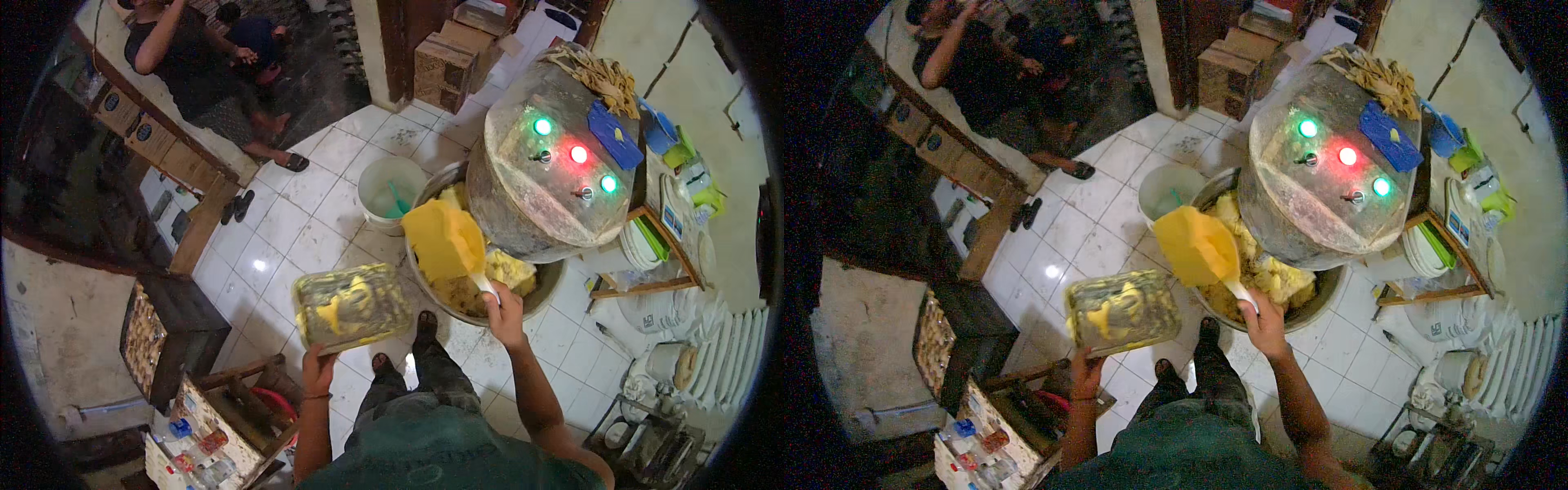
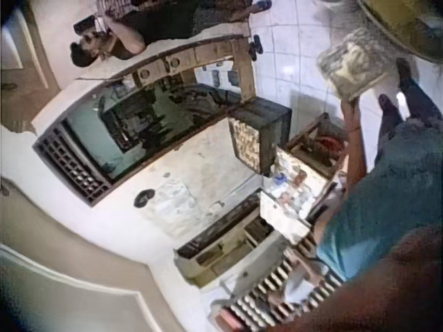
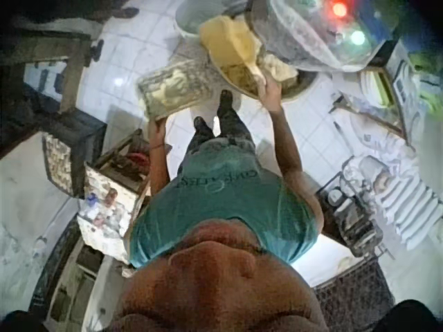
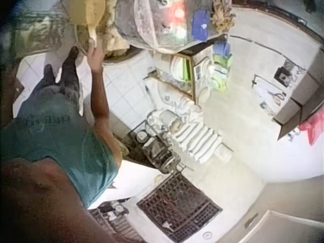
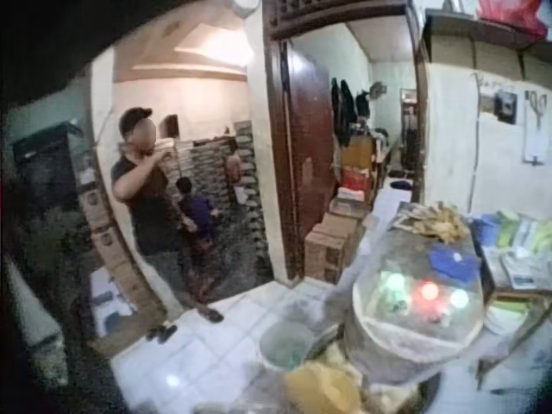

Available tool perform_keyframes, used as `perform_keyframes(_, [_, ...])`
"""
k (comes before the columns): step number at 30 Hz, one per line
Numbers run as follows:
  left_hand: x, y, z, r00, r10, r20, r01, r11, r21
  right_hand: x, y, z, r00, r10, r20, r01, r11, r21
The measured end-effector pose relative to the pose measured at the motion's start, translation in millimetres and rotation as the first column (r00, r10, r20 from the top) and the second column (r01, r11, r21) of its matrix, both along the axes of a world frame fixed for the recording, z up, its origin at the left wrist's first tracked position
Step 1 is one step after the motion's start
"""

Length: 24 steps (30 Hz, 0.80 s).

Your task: The person scoops yellow paste from a tray into a large mixing bowl containing dough, using a plastic spatula, and then wipes the mixing bowl lid with a cloth.

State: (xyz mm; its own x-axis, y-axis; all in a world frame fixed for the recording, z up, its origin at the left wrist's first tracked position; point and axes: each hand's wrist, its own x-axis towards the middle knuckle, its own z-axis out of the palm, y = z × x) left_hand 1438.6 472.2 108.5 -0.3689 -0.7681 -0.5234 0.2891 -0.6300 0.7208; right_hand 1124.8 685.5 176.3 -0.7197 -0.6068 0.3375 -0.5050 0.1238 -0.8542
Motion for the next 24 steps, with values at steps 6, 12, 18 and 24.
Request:
perform_keyframes(6, [33, -5, 48, 0.838, 0.1, 0.536, 0.177, 0.881, -0.44, -74, 11, -345, 0.854, 0.415, -0.313, 0.01, 0.589, 0.808])
perform_keyframes(12, [39, 28, 61, 0.887, 0.423, 0.183, -0.423, 0.905, -0.041, -87, -40, -324, 0.958, 0.216, 0.188, -0.207, 0.069, 0.976])
perform_keyframes(18, [54, 27, 19, 0.929, 0.36, 0.082, -0.368, 0.923, 0.11, -61, -26, -245, 0.927, 0.26, 0.27, -0.35, 0.343, 0.872])
perform_keyframes(24, [35, 34, 34, 0.919, 0.149, 0.365, 0.076, 0.842, -0.533, -6, 17, -225, 0.938, 0.072, -0.338, 0.155, 0.786, 0.598])
